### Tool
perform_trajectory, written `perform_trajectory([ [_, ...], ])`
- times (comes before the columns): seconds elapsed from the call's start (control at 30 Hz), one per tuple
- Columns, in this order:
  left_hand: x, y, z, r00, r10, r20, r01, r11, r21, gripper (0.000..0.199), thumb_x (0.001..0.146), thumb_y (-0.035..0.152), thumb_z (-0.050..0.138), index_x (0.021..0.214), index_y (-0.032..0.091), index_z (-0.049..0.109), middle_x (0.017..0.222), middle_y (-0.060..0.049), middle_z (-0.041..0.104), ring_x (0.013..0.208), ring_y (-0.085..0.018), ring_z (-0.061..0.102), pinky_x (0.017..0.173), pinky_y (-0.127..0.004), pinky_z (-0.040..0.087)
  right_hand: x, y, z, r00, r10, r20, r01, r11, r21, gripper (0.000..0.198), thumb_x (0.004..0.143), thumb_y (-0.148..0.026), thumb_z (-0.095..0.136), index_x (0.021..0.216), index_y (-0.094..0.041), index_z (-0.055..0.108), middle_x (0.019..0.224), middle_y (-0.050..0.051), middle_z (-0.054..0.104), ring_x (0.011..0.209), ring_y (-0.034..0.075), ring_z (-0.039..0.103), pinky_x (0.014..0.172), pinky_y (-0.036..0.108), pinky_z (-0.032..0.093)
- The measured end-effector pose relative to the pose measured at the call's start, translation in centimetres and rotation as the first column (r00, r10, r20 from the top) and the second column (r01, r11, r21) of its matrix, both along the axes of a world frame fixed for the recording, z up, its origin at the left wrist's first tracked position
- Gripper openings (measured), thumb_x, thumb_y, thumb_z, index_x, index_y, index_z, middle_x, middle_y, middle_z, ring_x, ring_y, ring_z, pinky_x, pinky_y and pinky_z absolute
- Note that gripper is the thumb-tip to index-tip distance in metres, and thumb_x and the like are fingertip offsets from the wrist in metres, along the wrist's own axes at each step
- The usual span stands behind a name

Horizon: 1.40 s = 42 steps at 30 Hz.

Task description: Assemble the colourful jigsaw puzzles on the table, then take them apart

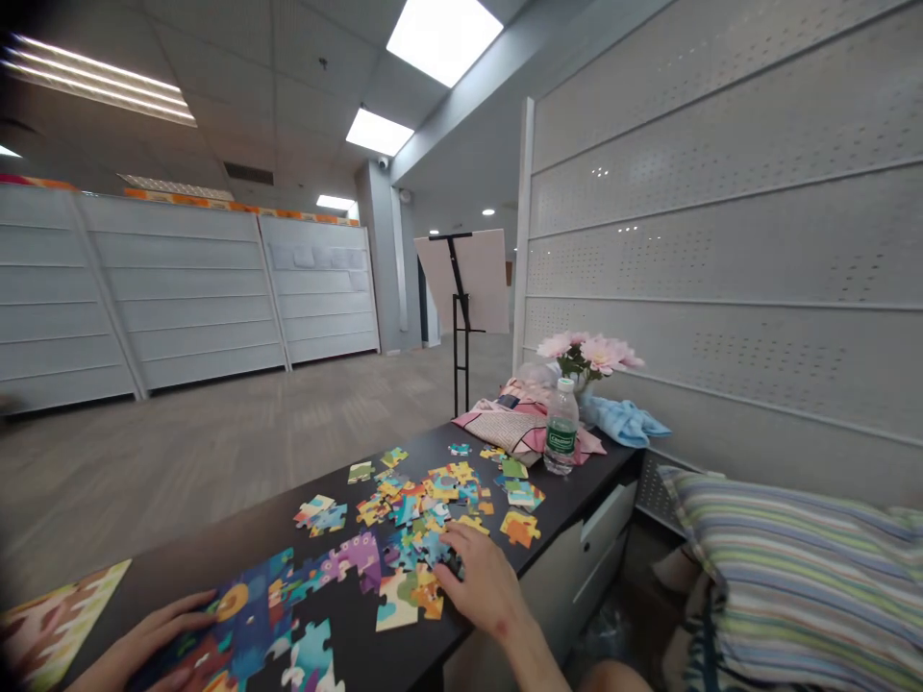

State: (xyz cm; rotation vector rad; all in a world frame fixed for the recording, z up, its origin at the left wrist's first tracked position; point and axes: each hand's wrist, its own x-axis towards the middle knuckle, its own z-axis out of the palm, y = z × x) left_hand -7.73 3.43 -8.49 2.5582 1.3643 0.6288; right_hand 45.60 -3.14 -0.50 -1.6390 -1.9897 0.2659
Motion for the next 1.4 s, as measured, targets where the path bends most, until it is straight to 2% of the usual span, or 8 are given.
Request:
perform_trajectory([
  [0.17, 0.1, 0.0, 0.1, 1.000, 0.011, 0.009, -0.010, 0.999, -0.038, 0.041, 0.091, 0.047, 0.062, 0.132, 0.041, 0.062, 0.149, 0.001, 0.054, 0.135, -0.032, 0.053, 0.111, -0.048, 0.046, 0.4, 1.5, -0.1, 0.985, -0.030, 0.172, 0.048, 0.994, -0.102, 0.078, 0.083, -0.066, 0.059, 0.151, -0.031, 0.044, 0.163, 0.008, 0.031, 0.152, 0.036, 0.019, 0.122, 0.056, 0.010],
  [0.3, 0.5, -0.3, 0.6, 1.000, 0.025, 0.014, -0.024, 0.999, -0.047, 0.041, 0.092, 0.048, 0.060, 0.132, 0.041, 0.063, 0.149, 0.001, 0.053, 0.135, -0.032, 0.052, 0.112, -0.049, 0.045, 1.6, 4.8, 0.2, 0.970, -0.110, 0.216, 0.149, 0.973, -0.176, 0.064, 0.091, -0.054, 0.049, 0.146, -0.021, 0.050, 0.162, 0.015, 0.033, 0.152, 0.036, 0.020, 0.122, 0.056, 0.005],
  [0.4, 1.1, -0.7, 1.3, 0.999, 0.036, 0.014, -0.035, 0.998, -0.051, 0.039, 0.093, 0.047, 0.058, 0.131, 0.040, 0.063, 0.149, 0.000, 0.054, 0.134, -0.031, 0.053, 0.111, -0.048, 0.045, 2.5, 7.8, 0.7, 0.975, -0.090, 0.201, 0.125, 0.978, -0.168, 0.063, 0.092, -0.046, 0.046, 0.149, -0.019, 0.045, 0.164, 0.015, 0.028, 0.152, 0.033, 0.020, 0.122, 0.053, 0.008],
  [0.5, 1.9, -1.3, 2.3, 0.998, 0.044, 0.034, -0.041, 0.997, -0.071, 0.038, 0.094, 0.046, 0.056, 0.131, 0.039, 0.063, 0.149, -0.001, 0.054, 0.134, -0.030, 0.053, 0.111, -0.046, 0.045, 2.8, 10.4, 0.9, 0.982, -0.024, 0.187, 0.058, 0.982, -0.180, 0.069, 0.091, -0.056, 0.047, 0.154, -0.028, 0.038, 0.165, 0.010, 0.026, 0.152, 0.034, 0.022, 0.120, 0.055, 0.013],
  [0.67, 2.8, -2.3, 3.8, 0.997, 0.065, 0.051, -0.057, 0.990, -0.131, 0.038, 0.095, 0.045, 0.055, 0.131, 0.039, 0.063, 0.150, -0.001, 0.052, 0.135, -0.031, 0.052, 0.113, -0.049, 0.043, 3.3, 12.4, 0.1, 0.986, 0.014, 0.166, 0.006, 0.993, -0.114, 0.057, 0.086, -0.055, 0.058, 0.134, -0.025, 0.060, 0.151, 0.011, 0.051, 0.139, 0.033, 0.044, 0.115, 0.047, 0.029],
  [0.87, 2.7, -2.1, 3.6, 0.996, 0.070, 0.049, -0.063, 0.990, -0.128, 0.037, 0.096, 0.044, 0.055, 0.132, 0.041, 0.062, 0.150, -0.001, 0.052, 0.136, -0.030, 0.051, 0.114, -0.048, 0.042, 4.5, 12.6, -1.1, 0.983, -0.175, 0.045, 0.171, 0.982, 0.085, 0.030, 0.093, -0.031, 0.043, 0.114, -0.019, 0.061, 0.118, 0.014, 0.070, 0.112, 0.027, 0.063, 0.097, 0.036, 0.042],
  [1.07, 2.7, -2.3, 3.5, 0.994, 0.076, 0.084, -0.067, 0.993, -0.102, 0.038, 0.094, 0.043, 0.058, 0.131, 0.039, 0.063, 0.148, -0.002, 0.054, 0.133, -0.031, 0.054, 0.111, -0.047, 0.045, 5.7, 13.5, -2.0, 0.944, -0.291, -0.158, 0.318, 0.928, 0.192, 0.043, 0.096, -0.036, 0.031, 0.126, -0.019, 0.057, 0.117, 0.013, 0.071, 0.103, 0.027, 0.069, 0.088, 0.036, 0.048],
  [1.4, 3.9, -3.4, 6.0, 0.995, 0.090, 0.043, -0.084, 0.989, -0.125, 0.037, 0.093, 0.045, 0.058, 0.129, 0.038, 0.066, 0.147, -0.001, 0.056, 0.132, -0.030, 0.055, 0.111, -0.044, 0.045, 7.7, 14.5, -2.7, 0.856, -0.398, -0.331, 0.489, 0.832, 0.263, 0.060, 0.092, -0.048, 0.027, 0.124, -0.011, 0.062, 0.111, 0.020, 0.073, 0.099, 0.033, 0.068, 0.085, 0.042, 0.049],
])
